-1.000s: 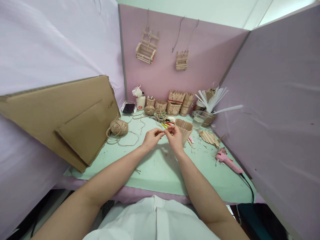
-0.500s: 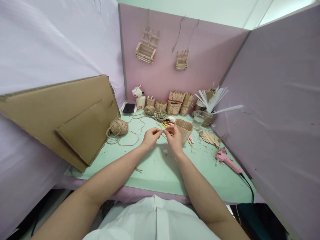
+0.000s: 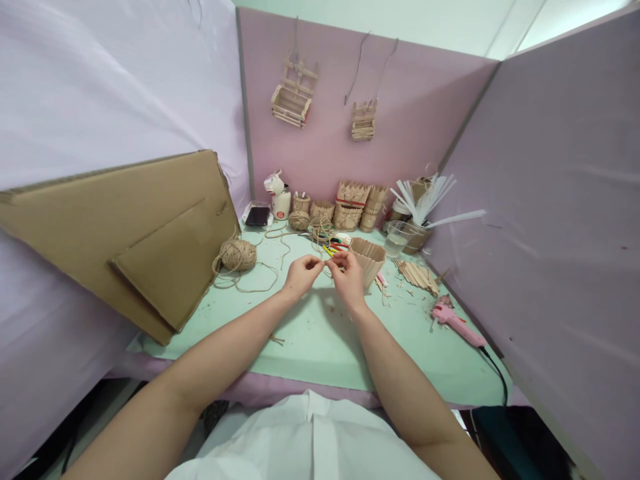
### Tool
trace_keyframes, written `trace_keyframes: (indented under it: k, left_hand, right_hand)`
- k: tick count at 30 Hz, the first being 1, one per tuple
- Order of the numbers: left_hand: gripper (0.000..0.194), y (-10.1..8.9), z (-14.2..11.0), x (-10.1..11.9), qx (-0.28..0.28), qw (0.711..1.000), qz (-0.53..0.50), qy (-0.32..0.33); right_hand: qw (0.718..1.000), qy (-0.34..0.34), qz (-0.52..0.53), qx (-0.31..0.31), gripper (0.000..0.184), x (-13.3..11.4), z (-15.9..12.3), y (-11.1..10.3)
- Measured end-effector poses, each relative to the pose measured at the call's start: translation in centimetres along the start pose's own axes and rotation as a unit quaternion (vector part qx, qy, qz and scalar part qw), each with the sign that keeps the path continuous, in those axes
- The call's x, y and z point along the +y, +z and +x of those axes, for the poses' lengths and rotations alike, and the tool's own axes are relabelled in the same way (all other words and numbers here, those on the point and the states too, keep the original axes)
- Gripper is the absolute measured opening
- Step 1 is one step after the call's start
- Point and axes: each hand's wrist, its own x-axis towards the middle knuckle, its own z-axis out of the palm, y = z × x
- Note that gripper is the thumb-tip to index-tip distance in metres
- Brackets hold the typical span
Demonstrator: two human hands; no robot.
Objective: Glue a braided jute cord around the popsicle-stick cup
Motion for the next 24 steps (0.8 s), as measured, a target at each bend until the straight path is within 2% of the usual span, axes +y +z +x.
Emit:
trace_keyframes:
  k: [3, 6, 10, 13, 16, 19, 24]
  left_hand:
    - [0.016, 0.1, 0.0, 0.0, -0.006, 0.999, -0.040, -0.022]
    - [0.014, 0.3, -0.1, 0.3, -0.015, 0.992, -0.109, -0.058]
    - [0.015, 0.4, -0.1, 0.6, -0.041, 0.958, -0.249, -0.133]
    - [0.018, 0.3, -0.1, 0.8, -0.086, 0.930, -0.314, -0.169]
    - [0.023, 0.1, -0.1, 1.0, -0.107, 0.921, -0.326, -0.187]
    - [0.027, 0.1, 0.0, 0.9, -0.098, 0.926, -0.314, -0.187]
    - [0.030, 0.1, 0.0, 0.5, -0.066, 0.940, -0.285, -0.178]
  right_hand:
    - [1.000, 0.018, -0.001, 0.004, 0.021, 0.0, -0.1, 0.0]
    - [0.996, 0.080, 0.038, -0.008, 0.024, 0.3, 0.1, 0.1]
    - [0.977, 0.175, 0.114, -0.036, 0.032, 1.0, 0.5, 0.2]
    - [0.964, 0.208, 0.159, -0.039, 0.034, 1.2, 0.5, 0.3]
    - [0.972, 0.179, 0.150, -0.022, 0.030, 0.9, 0.4, 0.2]
    - [0.988, 0.114, 0.108, -0.003, 0.023, 0.6, 0.4, 0.1]
    - [0.998, 0.053, 0.027, -0.030, 0.013, 0.6, 0.4, -0.1]
